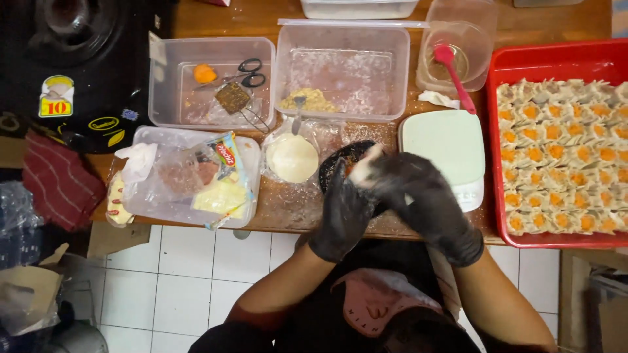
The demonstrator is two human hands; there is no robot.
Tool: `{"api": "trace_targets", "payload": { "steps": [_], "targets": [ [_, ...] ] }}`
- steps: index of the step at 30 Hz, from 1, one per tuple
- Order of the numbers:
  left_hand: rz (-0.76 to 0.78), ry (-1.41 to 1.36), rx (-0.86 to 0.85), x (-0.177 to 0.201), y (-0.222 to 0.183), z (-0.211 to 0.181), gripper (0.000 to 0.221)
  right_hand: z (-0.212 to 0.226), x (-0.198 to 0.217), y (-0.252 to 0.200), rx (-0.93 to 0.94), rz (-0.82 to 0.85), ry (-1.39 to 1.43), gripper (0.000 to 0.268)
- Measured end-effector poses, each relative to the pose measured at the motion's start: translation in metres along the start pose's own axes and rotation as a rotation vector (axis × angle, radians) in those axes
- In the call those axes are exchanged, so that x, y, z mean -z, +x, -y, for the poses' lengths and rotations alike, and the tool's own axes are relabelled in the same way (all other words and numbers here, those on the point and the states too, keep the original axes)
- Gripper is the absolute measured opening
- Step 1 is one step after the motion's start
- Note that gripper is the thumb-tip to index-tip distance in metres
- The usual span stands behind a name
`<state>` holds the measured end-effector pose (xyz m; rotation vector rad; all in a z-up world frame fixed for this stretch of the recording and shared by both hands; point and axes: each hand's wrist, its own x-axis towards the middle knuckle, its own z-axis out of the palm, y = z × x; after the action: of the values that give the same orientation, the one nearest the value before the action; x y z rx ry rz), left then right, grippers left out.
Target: Filling circular dough wrappers with meat mixture and folding the edges to create dumplings.
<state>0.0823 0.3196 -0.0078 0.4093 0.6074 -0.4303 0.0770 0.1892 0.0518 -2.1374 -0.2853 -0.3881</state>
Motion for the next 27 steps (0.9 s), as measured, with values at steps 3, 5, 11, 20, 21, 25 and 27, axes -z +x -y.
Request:
{"api": "trace_targets", "payload": {
  "steps": [3,5,11,20,21,25,27],
  "targets": [
    [0.13,-0.261,0.25,-0.039,-0.018,-0.016,0.053,-0.024,-0.006,-0.008,0.412,0.187,-0.267,0.013],
    [0.005,-0.115,0.145,-0.026,-0.007,-0.01,0.038,-0.022,0.001,-0.005,0.336,0.181,-0.245,0.007],
    [-0.022,-0.131,0.151,-0.034,-0.013,-0.011,0.018,-0.023,-0.008,0.005,0.052,0.296,-0.473,0.049],
    [-0.278,-0.123,-0.075,0.016,0.011,-0.07,0.034,-0.045,-0.062,0.07,0.216,0.312,-0.221,0.042],
    [-0.281,-0.131,-0.083,0.037,0.023,-0.068,0.034,-0.042,-0.076,0.079,0.223,0.32,-0.216,0.042],
    [-0.31,-0.216,-0.204,0.05,0.025,-0.078,0.034,-0.026,-0.112,0.109,0.111,0.296,0.137,0.027],
    [-0.315,-0.23,-0.259,0.034,0.014,-0.088,0.034,-0.017,-0.118,0.123,-0.091,0.233,0.415,0.019]
  ]
}}
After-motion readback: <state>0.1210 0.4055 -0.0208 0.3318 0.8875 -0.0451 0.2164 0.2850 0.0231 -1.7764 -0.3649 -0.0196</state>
